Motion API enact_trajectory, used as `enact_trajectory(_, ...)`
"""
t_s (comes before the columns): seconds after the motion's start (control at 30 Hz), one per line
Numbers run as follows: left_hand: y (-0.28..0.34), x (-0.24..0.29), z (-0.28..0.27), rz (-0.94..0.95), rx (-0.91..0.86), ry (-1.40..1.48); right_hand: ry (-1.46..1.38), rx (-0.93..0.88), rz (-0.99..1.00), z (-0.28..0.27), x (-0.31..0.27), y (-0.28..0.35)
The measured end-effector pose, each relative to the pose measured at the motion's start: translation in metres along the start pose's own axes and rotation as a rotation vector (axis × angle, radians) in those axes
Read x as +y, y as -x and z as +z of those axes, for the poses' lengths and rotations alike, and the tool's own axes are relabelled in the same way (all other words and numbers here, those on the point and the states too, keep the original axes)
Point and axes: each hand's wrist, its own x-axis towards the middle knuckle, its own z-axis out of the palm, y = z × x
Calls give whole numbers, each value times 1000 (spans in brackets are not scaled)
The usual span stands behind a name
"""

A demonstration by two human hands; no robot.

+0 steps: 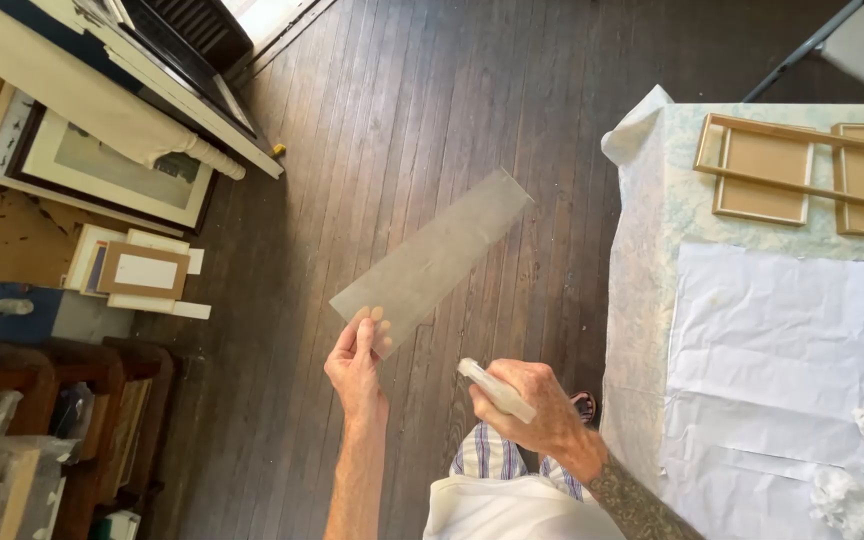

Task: Cleaning multiple small rectangular glass panels using a spray cleaner and a cloth on a protected work surface.

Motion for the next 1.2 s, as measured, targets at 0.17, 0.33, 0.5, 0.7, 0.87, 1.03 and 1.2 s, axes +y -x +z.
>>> enact_trajectory(0.17,-6,-1,-3,14,-25,-7,-27,-40,17,-17,-12,-3)
enact_trajectory(0.33,-4,1,0,2,-32,-8,25,45,26,-22,-12,-2)
enact_trajectory(0.5,-2,3,2,9,-40,-8,18,5,24,-24,-6,-1)
enact_trajectory(0.7,-4,-2,4,15,-57,2,-55,-45,-81,-33,-17,-1)
enact_trajectory(0.87,-2,-2,9,13,-65,-10,13,-23,-86,-22,31,16)
enact_trajectory(1.03,-10,-21,-9,131,-150,-23,-83,118,83,-33,62,23)
enact_trajectory(1.2,-15,-24,-19,80,-145,-16,-11,234,155,-55,74,22)
